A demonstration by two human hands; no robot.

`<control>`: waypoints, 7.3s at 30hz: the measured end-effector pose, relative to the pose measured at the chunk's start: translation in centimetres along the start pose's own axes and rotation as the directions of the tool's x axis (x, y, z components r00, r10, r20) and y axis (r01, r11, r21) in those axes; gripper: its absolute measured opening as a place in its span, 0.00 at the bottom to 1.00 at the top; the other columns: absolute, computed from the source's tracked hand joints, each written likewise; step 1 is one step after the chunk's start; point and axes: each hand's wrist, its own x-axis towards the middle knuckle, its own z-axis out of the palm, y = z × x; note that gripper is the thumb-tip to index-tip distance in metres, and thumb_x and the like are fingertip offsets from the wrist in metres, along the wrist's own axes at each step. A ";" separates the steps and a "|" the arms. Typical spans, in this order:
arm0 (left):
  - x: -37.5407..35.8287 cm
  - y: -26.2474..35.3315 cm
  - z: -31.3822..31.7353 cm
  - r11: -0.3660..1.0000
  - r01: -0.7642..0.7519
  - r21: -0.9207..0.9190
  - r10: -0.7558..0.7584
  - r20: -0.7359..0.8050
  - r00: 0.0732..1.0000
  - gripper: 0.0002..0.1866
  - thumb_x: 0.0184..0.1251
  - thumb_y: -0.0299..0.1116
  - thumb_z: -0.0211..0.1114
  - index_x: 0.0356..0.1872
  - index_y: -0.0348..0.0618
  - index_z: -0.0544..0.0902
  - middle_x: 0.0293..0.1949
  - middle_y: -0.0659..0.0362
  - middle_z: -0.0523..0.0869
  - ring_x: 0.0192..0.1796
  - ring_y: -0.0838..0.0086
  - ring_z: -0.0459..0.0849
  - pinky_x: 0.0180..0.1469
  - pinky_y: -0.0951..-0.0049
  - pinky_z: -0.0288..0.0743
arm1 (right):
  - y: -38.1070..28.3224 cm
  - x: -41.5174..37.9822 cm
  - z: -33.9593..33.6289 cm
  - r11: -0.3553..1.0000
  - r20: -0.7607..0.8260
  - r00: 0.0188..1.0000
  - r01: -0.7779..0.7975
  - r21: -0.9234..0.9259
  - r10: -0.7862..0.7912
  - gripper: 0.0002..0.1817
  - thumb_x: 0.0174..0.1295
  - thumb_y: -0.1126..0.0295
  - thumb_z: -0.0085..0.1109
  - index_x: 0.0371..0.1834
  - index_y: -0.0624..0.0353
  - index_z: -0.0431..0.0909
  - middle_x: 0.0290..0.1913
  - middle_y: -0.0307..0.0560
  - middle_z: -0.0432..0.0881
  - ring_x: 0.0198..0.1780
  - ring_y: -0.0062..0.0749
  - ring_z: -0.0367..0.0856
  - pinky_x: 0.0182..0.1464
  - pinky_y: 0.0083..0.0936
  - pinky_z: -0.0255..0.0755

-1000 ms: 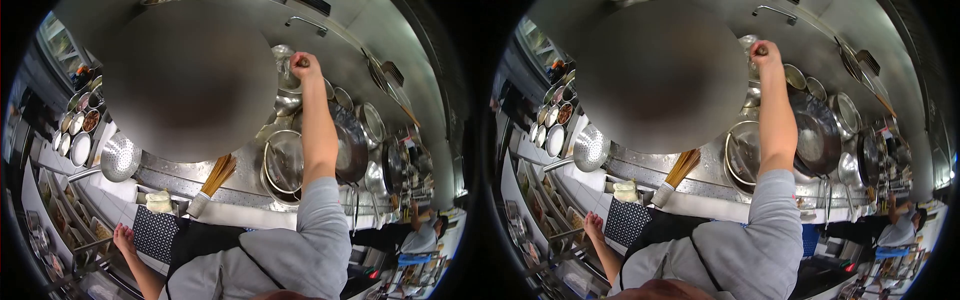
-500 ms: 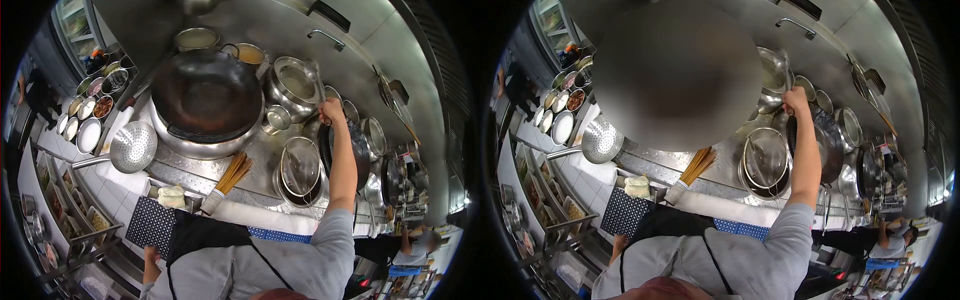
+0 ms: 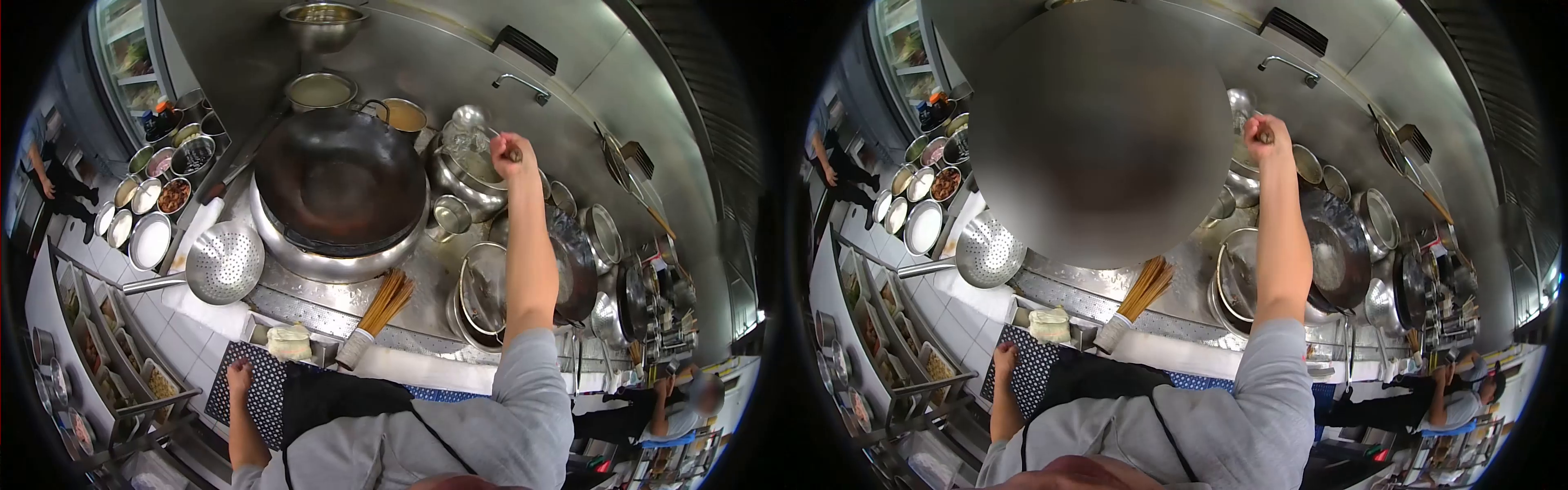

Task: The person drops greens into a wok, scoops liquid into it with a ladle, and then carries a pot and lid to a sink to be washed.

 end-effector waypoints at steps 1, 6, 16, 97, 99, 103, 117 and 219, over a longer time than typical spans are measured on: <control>-1.4 -0.8 -0.3 0.996 0.025 0.080 -0.025 0.006 1.000 0.10 0.60 0.27 0.62 0.40 0.33 0.82 0.24 0.60 0.81 0.19 0.78 0.75 0.21 0.77 0.69 | -0.4 1.2 1.6 0.995 0.020 0.999 -0.031 -0.094 0.033 0.05 0.56 0.79 0.52 0.24 0.66 0.69 0.21 0.45 0.73 0.20 0.29 0.75 0.17 0.18 0.71; -7.3 -9.0 -2.4 0.937 0.309 0.162 -0.301 -0.076 0.951 0.06 0.59 0.28 0.59 0.26 0.36 0.80 0.16 0.60 0.76 0.15 0.73 0.74 0.16 0.71 0.67 | 2.6 -0.6 6.6 0.446 -0.020 0.971 0.090 -0.890 -0.237 0.06 0.55 0.77 0.53 0.22 0.63 0.73 0.17 0.46 0.74 0.14 0.30 0.73 0.15 0.24 0.67; -6.0 -8.6 -5.5 0.919 0.127 0.374 -0.243 0.281 0.929 0.10 0.60 0.35 0.57 0.24 0.42 0.79 0.19 0.56 0.77 0.18 0.72 0.76 0.17 0.69 0.68 | 11.1 -14.3 -4.6 0.011 0.152 0.840 0.185 -0.983 -0.520 0.25 0.55 0.75 0.57 0.58 0.70 0.73 0.18 0.46 0.77 0.17 0.29 0.77 0.19 0.31 0.70; -7.6 0.3 2.3 0.880 -0.118 0.461 0.061 0.136 0.989 0.13 0.62 0.30 0.60 0.43 0.32 0.83 0.20 0.63 0.79 0.21 0.79 0.76 0.24 0.76 0.69 | 2.1 -8.3 -12.3 0.195 -0.033 0.963 0.021 -0.981 -0.269 0.24 0.55 0.77 0.59 0.57 0.73 0.70 0.22 0.42 0.76 0.15 0.25 0.72 0.15 0.22 0.64; -8.3 0.9 2.0 0.849 -0.194 0.491 0.140 0.144 0.980 0.13 0.62 0.30 0.61 0.43 0.31 0.82 0.21 0.62 0.80 0.21 0.79 0.76 0.24 0.77 0.70 | 3.0 -6.5 -10.9 0.282 -0.118 0.973 -0.058 -0.958 -0.199 0.15 0.55 0.77 0.58 0.45 0.72 0.76 0.22 0.43 0.76 0.16 0.26 0.73 0.15 0.22 0.66; -10.1 5.6 1.6 0.927 -0.146 0.346 0.086 0.181 0.980 0.09 0.65 0.28 0.60 0.41 0.33 0.82 0.21 0.63 0.79 0.20 0.81 0.76 0.21 0.79 0.70 | 1.0 -1.7 -14.4 0.988 0.007 0.989 -0.150 -0.033 0.151 0.05 0.56 0.80 0.54 0.27 0.65 0.67 0.25 0.47 0.72 0.23 0.27 0.72 0.20 0.16 0.68; -4.1 37.1 13.7 -0.170 -0.956 0.239 0.820 0.573 -0.003 0.31 0.55 0.29 0.65 0.63 0.37 0.71 0.56 0.48 0.76 0.62 0.53 0.71 0.65 0.60 0.67 | 10.7 -19.6 -3.2 0.776 0.239 0.970 -0.177 0.606 0.035 0.47 0.58 0.82 0.46 0.76 0.63 0.28 0.32 0.48 0.68 0.23 0.28 0.71 0.21 0.21 0.69; 0.9 14.2 -0.9 0.884 0.325 0.337 -0.384 0.919 0.093 0.14 0.66 0.44 0.63 0.41 0.44 0.83 0.33 0.58 0.86 0.31 0.70 0.83 0.31 0.67 0.76 | 72.8 -42.0 11.0 0.679 -0.376 0.806 0.043 -0.733 -0.458 0.16 0.66 0.66 0.53 0.49 0.68 0.78 0.46 0.49 0.82 0.42 0.34 0.83 0.45 0.31 0.76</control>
